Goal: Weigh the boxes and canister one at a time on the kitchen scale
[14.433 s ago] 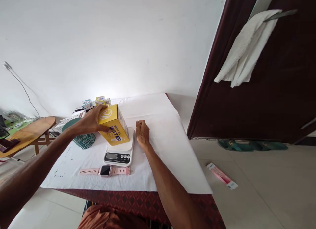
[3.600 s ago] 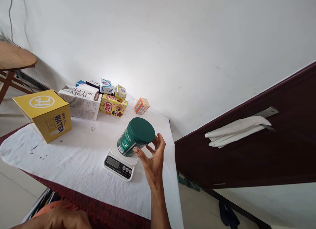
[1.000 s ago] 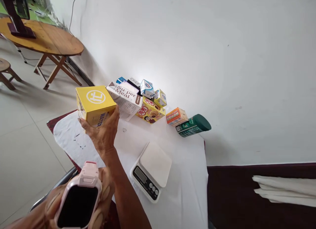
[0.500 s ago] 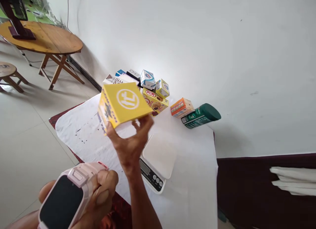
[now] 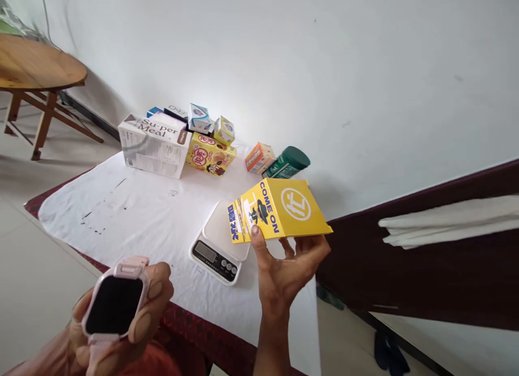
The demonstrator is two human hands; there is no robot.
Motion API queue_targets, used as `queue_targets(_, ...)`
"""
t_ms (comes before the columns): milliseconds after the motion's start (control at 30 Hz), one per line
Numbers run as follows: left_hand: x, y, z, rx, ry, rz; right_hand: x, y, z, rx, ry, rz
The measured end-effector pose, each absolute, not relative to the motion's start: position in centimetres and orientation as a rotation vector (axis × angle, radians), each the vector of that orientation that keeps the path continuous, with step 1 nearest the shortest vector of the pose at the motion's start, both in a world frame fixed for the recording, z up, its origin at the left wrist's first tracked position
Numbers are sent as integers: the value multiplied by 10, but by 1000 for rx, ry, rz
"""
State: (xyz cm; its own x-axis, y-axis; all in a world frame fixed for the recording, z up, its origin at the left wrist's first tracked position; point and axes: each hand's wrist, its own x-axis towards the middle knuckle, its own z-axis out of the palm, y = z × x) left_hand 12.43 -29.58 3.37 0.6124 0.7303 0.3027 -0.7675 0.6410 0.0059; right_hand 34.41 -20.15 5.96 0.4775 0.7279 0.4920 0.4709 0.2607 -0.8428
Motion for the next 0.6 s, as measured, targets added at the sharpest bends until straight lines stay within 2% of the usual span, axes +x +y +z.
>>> queue_targets(233,134,-299,25,201,-291,906,363,-206,38,-1424,-1167,226)
queue_targets(600,140,-299,36,253,-203,820,367,-204,42,-1403,-1296,401)
